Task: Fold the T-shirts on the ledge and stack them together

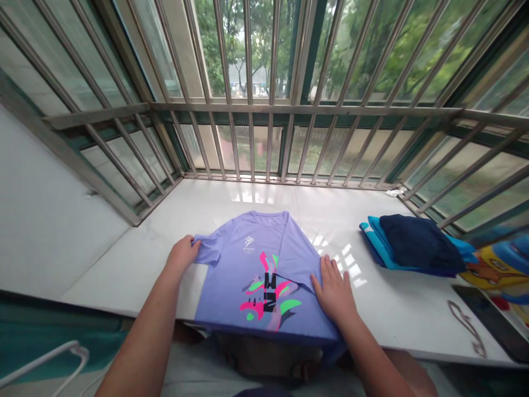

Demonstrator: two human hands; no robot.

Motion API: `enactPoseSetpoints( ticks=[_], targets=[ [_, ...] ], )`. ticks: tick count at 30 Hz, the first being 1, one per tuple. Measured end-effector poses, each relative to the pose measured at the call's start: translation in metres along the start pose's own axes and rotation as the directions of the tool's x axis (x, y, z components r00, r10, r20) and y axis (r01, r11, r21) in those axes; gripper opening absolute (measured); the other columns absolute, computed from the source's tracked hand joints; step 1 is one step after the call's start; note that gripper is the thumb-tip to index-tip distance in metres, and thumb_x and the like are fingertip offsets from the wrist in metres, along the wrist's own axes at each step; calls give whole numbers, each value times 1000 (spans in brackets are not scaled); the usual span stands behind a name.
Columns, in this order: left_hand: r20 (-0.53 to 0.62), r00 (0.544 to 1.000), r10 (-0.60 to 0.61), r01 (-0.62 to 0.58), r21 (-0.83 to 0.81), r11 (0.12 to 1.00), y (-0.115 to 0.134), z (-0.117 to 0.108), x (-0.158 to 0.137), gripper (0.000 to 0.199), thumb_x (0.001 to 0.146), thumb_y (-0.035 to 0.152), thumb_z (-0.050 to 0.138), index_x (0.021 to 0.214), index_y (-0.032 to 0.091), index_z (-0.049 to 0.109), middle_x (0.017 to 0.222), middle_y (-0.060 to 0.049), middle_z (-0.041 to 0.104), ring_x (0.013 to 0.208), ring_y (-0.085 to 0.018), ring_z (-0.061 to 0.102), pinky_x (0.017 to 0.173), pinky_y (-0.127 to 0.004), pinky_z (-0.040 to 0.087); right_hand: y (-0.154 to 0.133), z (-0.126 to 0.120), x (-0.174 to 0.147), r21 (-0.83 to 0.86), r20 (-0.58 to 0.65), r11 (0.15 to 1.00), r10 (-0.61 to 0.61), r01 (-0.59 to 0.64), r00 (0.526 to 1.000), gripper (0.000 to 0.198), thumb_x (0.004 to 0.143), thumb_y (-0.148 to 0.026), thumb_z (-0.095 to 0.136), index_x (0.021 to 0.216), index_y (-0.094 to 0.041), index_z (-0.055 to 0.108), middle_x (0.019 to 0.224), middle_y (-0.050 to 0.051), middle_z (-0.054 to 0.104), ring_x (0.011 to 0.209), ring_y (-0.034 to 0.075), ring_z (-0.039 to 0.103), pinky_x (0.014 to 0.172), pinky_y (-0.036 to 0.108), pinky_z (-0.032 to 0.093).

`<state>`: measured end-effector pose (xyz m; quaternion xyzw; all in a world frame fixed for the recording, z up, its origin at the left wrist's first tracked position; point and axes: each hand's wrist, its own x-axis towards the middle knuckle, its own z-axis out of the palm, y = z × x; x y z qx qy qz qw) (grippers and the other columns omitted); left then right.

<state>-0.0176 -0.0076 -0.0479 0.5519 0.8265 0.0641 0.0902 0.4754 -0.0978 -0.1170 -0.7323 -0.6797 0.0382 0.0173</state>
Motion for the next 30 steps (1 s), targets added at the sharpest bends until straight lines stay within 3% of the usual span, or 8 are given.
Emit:
enactPoseSetpoints(
  ticks=[3,6,8,11,15,20,25,30],
  targets=[
    [-119,961,250,-268,-174,948,25,-11,-26,38,108,41,44,130,19,65,123,-15,78,114,-30,74,100,-42,58,-5,-9,-5,68,-173,996,-49,62,984,72,108,-43,40,168,-3,38,177,24,29,165,39,28,131,68,25],
    [-321,703,635,-711,-275,647,35,-12,-71,41,107,42,56,144,25,59,147,-13,69,137,-29,64,119,-47,50,-30,-22,-16,183,-378,950,-171,254,910,63,110,-40,43,164,-7,45,166,26,49,155,36,46,128,60,36],
    [-394,623,676,-780,-249,574,28,-1,-95,45,106,42,61,148,27,56,151,-12,66,141,-29,60,123,-50,47,-58,-29,-24,289,-384,885,-243,366,891,57,111,-39,46,161,-14,48,152,21,63,141,32,60,121,52,48],
    [-377,711,594,-692,-225,686,8,29,-106,44,103,41,65,143,24,60,139,-13,71,131,-32,66,115,-51,54,-108,-33,-27,398,-250,816,-344,420,905,55,109,-36,53,161,-18,49,143,17,69,129,30,67,113,45,55],
    [-241,785,571,-615,-191,765,-4,63,-89,44,98,35,69,139,20,65,134,-14,73,123,-34,68,109,-52,56,-156,-37,-13,292,-72,879,-372,376,926,63,102,-31,66,162,-17,50,150,19,62,133,35,62,111,49,54],
    [-136,800,585,-600,-215,770,0,59,-59,26,103,32,60,122,23,76,116,-10,79,111,-30,71,102,-45,55,-178,-45,15,238,-11,923,-310,303,951,56,106,-38,64,159,-25,53,156,17,58,138,35,59,110,51,50],
    [-81,818,570,-552,-390,737,-24,52,-38,21,99,37,65,108,26,81,98,-6,79,94,-25,72,89,-38,56,-184,-54,45,307,-13,936,-179,174,984,44,115,-47,45,148,-22,60,142,17,67,130,29,65,102,42,50],
    [-128,819,559,-536,-518,667,-42,60,-34,28,93,45,72,112,25,80,88,-2,73,82,-20,70,79,-32,56,-199,-54,70,258,111,955,-178,144,978,36,103,-43,70,125,-15,69,128,21,73,121,34,68,97,40,48]
  ],
)
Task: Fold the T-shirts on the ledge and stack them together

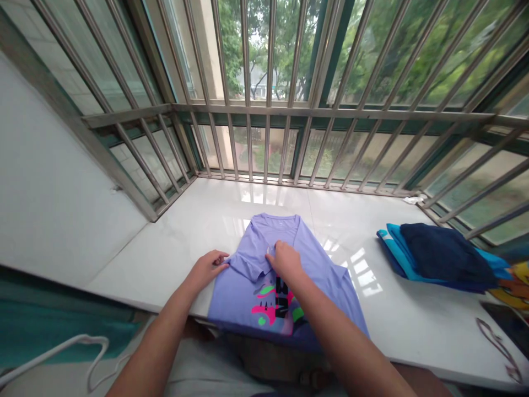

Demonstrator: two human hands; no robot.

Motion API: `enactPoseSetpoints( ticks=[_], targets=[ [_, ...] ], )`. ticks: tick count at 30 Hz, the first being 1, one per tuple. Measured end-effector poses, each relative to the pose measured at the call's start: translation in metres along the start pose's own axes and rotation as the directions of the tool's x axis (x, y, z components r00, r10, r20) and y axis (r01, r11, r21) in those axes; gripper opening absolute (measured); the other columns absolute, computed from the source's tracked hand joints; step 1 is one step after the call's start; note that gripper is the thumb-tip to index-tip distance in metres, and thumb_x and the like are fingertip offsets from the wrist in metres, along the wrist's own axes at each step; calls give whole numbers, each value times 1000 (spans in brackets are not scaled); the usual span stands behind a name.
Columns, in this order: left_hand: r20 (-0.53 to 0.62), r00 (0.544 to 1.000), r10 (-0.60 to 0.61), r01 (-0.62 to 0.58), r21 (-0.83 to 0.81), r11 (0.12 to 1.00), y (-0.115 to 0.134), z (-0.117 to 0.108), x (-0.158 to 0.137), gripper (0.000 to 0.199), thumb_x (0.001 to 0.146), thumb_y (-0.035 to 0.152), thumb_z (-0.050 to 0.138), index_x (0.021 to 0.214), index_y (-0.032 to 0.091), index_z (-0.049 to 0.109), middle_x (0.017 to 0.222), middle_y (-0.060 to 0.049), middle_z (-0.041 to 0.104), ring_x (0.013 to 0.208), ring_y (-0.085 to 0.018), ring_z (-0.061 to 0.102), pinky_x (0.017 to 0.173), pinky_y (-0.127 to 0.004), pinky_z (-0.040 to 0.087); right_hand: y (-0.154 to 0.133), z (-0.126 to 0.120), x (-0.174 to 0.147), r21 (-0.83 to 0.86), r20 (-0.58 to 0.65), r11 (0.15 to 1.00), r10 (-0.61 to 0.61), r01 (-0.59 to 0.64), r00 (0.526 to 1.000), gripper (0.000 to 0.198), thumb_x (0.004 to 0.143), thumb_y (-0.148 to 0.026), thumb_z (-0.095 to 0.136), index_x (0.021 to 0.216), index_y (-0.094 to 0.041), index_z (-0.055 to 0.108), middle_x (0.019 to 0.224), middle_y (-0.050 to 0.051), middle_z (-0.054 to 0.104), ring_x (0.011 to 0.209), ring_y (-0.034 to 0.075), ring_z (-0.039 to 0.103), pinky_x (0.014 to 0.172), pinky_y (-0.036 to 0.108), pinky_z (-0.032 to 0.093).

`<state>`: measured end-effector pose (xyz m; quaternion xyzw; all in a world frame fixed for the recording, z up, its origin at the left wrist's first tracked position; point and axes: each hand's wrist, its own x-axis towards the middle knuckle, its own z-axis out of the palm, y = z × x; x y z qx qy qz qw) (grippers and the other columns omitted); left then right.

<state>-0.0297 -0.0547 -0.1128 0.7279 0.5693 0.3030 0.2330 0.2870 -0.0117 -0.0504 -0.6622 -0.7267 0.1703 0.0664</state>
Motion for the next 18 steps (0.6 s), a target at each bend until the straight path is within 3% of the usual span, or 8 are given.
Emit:
enactPoseSetpoints(
  ticks=[3,9,13,15,18],
  targets=[
    [-22,1000,11,-11,-39,999,-4,-1,-1,28,96,43,67,115,25,78,87,-1,71,80,-19,69,78,-31,56,-7,0,4,40,9,998,-45,44,999,16,104,-33,68,110,-18,70,121,17,76,116,30,70,92,35,47],
    [22,998,52,-50,-62,997,-1,-6,-1,31,101,37,59,123,25,77,101,-5,73,91,-20,71,83,-32,60,0,-10,-13,215,-33,976,-23,29,999,27,117,-41,41,116,-22,59,97,6,78,90,21,76,72,27,45],
    [33,995,93,-92,-42,995,6,-7,-5,29,104,33,54,115,25,79,105,-7,75,99,-21,72,91,-34,59,16,-3,-28,322,107,946,3,-38,994,25,117,-38,37,122,-23,57,83,-2,77,71,16,75,63,24,46],
    [37,994,101,-100,-32,995,8,-8,-7,28,104,31,53,110,25,80,104,-7,75,97,-20,72,87,-33,59,23,2,-33,262,151,964,6,-46,989,19,114,-35,47,120,-23,60,82,-1,77,72,17,76,64,24,47],
    [8,997,81,-81,-2,997,11,-8,-8,27,100,26,53,103,23,80,100,-7,74,90,-20,71,80,-32,59,28,4,-31,142,123,990,7,-25,992,19,108,-37,60,111,-21,68,94,8,81,90,24,78,72,29,49]
  ],
)
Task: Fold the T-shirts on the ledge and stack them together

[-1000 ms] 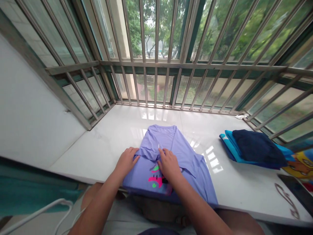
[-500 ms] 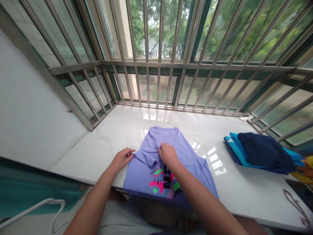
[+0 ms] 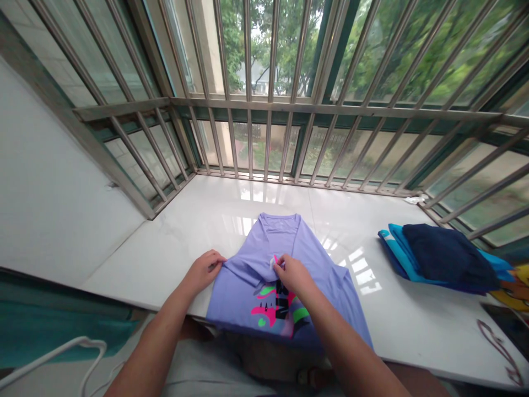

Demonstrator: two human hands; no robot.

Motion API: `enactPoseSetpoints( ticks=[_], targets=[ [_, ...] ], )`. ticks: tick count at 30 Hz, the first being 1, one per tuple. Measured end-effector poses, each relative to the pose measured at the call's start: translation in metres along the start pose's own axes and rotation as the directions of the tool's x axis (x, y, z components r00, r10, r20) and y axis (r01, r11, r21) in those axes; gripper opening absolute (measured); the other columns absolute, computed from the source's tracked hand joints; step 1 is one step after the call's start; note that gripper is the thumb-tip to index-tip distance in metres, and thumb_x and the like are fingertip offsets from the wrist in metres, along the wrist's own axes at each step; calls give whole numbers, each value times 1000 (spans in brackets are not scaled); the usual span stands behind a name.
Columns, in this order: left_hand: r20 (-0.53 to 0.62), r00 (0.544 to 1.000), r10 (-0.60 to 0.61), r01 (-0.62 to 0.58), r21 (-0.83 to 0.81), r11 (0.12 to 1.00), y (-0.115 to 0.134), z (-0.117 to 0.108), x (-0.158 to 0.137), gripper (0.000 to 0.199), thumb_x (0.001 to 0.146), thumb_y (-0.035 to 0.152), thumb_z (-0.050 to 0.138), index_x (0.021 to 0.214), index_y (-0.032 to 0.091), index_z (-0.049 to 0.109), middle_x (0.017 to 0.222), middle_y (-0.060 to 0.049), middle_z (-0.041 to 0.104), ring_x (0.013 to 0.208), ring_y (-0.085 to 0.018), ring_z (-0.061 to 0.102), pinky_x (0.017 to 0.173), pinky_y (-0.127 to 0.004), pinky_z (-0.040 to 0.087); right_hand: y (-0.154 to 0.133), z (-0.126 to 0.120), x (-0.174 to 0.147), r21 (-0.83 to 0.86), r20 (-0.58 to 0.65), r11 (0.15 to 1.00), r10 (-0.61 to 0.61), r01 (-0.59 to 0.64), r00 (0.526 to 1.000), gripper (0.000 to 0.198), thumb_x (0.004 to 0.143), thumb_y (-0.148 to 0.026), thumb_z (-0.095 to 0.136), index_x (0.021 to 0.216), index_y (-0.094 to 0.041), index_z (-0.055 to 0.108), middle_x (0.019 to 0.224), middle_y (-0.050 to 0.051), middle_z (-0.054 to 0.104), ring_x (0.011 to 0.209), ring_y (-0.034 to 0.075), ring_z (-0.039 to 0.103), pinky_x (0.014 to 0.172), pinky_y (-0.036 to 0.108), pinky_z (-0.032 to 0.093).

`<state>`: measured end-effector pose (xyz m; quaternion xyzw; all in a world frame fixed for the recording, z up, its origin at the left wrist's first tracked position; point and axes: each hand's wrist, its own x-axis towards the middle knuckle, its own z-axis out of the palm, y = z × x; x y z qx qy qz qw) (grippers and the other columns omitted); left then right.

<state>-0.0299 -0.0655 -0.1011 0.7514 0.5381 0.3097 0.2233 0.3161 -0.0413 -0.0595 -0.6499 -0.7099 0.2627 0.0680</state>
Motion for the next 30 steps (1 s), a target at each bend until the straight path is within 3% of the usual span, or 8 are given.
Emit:
enactPoseSetpoints(
  ticks=[3,6,11,14,17,22,27,30],
  targets=[
    [-75,997,7,-2,78,997,14,3,3,26,98,22,53,103,22,78,102,-8,75,95,-23,71,87,-38,59,-1,-8,18,-117,-62,993,-18,11,998,25,111,-35,52,115,-18,71,107,15,81,100,29,77,80,33,50],
    [-102,988,113,-94,174,980,46,21,7,23,102,28,59,115,22,76,115,-11,76,112,-28,69,103,-46,55,-7,-22,52,-207,-92,975,-102,82,991,27,110,-26,49,126,-18,69,118,15,78,109,27,75,89,34,51],
    [95,975,200,-221,344,913,89,68,11,37,91,37,84,126,27,74,130,-11,74,124,-34,65,108,-54,52,-28,-46,126,-324,-18,885,-361,336,933,48,104,-8,46,146,-24,63,144,13,67,132,26,62,105,36,48],
    [133,977,166,-202,344,917,86,80,15,19,96,25,76,115,26,77,121,-10,76,118,-31,68,101,-52,54,-43,-55,167,-360,80,804,-479,473,874,60,100,-4,48,153,-29,60,154,10,62,137,26,57,108,38,47],
    [84,984,157,-171,195,966,78,73,20,15,101,21,64,108,26,77,114,-9,78,110,-27,71,99,-48,56,-51,-59,197,-368,165,740,-543,562,823,59,97,-5,56,149,-31,65,156,7,61,137,26,56,108,35,46],
    [-35,991,127,-127,3,992,84,47,18,18,106,29,57,113,26,74,118,-10,79,115,-27,71,106,-48,57,-48,-60,219,-376,212,701,-572,606,793,31,96,-11,63,117,-23,81,131,9,73,124,25,61,105,31,45],
    [8,997,73,-74,136,988,63,24,-5,54,97,21,60,150,26,60,148,-12,68,139,-31,62,123,-54,48,-38,-61,219,-400,151,705,-579,585,801,31,100,-12,57,122,-20,77,128,12,72,123,26,60,103,30,45],
    [19,999,42,-45,208,977,32,15,-14,63,90,14,60,152,25,60,147,-12,69,136,-30,64,120,-52,51,-32,-60,216,-412,137,704,-580,579,803,32,104,-14,53,123,-21,77,129,12,72,122,26,60,102,31,45]
  ],
)
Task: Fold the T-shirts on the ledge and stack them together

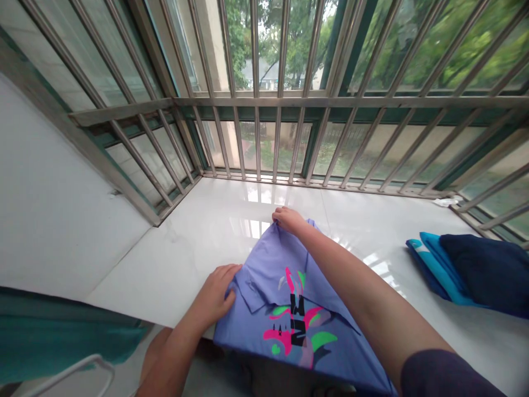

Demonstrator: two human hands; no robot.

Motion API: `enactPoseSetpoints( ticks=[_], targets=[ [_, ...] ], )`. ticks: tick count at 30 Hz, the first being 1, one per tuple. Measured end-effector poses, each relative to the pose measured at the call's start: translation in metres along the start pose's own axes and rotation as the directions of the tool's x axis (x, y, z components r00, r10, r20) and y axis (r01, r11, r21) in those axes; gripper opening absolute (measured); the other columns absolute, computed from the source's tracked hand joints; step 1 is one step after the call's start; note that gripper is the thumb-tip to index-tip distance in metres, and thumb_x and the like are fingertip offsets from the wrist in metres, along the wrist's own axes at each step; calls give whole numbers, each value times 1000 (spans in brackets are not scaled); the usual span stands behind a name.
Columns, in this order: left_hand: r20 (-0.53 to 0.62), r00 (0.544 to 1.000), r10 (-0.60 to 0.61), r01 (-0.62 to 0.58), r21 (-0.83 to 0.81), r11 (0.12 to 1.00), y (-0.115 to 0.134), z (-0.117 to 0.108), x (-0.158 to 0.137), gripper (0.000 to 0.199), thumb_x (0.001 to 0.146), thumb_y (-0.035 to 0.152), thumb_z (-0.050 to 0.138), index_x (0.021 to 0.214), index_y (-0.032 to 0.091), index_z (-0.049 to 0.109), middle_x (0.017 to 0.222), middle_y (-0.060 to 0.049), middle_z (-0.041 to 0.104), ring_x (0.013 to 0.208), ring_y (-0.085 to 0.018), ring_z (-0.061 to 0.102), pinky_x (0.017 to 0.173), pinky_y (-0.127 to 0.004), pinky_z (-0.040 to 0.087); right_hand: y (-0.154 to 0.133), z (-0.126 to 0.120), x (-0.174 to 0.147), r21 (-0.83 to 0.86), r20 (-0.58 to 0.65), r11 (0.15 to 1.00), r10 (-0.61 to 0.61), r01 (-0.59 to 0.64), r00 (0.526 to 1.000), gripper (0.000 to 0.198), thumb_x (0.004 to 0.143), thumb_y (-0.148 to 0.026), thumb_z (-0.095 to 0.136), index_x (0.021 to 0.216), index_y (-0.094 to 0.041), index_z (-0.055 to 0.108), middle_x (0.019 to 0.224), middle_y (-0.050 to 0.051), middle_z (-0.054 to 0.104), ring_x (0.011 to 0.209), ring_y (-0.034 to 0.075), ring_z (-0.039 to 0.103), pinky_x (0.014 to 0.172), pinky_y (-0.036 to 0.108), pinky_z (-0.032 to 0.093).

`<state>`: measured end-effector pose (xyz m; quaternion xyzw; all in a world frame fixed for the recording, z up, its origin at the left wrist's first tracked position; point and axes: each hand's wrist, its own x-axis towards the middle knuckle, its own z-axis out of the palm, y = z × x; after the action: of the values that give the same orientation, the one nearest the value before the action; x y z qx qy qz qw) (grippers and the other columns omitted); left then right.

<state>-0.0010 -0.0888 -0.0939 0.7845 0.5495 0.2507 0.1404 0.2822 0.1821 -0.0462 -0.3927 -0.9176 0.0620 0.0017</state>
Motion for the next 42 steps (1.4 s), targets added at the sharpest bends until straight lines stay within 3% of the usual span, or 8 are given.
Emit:
enactPoseSetpoints(
  ticks=[9,13,16,19,26,30,35,42],
  targets=[
    [9,992,-125,125,-26,992,-39,-10,15,20,101,30,60,99,26,79,97,-7,80,94,-26,73,89,-42,59,-16,-4,-2,-13,-33,995,96,-96,995,47,103,-8,44,139,-20,73,158,16,58,133,32,56,108,41,48],
    [-43,981,-188,185,-60,981,-41,-10,17,23,97,33,66,115,25,78,105,-7,77,97,-26,71,89,-41,60,-51,-11,-34,2,-110,987,161,-162,981,55,106,-10,39,159,-16,55,163,20,51,135,33,54,110,44,48],
    [-7,997,-71,70,-51,996,-42,-7,21,44,96,26,69,139,33,71,130,-7,74,116,-26,69,102,-42,57,-90,-4,-87,56,-84,998,27,-22,996,36,112,-28,50,142,-22,69,139,14,68,123,28,62,108,39,50],
    [57,998,19,-19,-4,1000,-46,-5,27,31,95,15,67,116,34,81,121,-5,77,114,-24,70,101,-40,55,-125,18,-144,187,-46,947,-255,259,966,41,105,-39,70,145,-29,68,135,8,70,119,26,66,104,38,53],
    [129,992,12,-31,147,989,-61,-24,31,32,97,12,62,104,32,86,112,-6,81,105,-25,74,97,-41,59,-147,63,-200,176,-85,952,-238,250,968,52,105,-15,62,153,-34,62,142,6,72,128,26,66,113,43,52],
    [24,999,-28,21,284,959,-33,-25,33,47,93,2,54,122,25,83,132,-13,79,123,-31,73,111,-53,57,-155,66,-205,207,-146,965,-134,162,980,64,105,-18,63,166,-34,49,161,7,60,149,29,55,126,52,42],
    [48,990,132,-140,257,956,28,25,28,52,109,25,47,161,22,54,170,-13,50,158,-28,48,131,-56,40,-171,82,-207,235,-75,967,-78,94,994,77,106,-46,65,173,-21,36,177,14,34,166,35,29,135,63,22],
    [207,978,-9,-43,245,968,38,50,25,54,112,46,44,163,27,53,172,-9,49,160,-29,45,132,-59,34,-134,64,-224,248,-141,968,-3,39,990,54,112,-47,51,159,-22,57,167,11,53,156,32,46,132,56,30]
  ],
)
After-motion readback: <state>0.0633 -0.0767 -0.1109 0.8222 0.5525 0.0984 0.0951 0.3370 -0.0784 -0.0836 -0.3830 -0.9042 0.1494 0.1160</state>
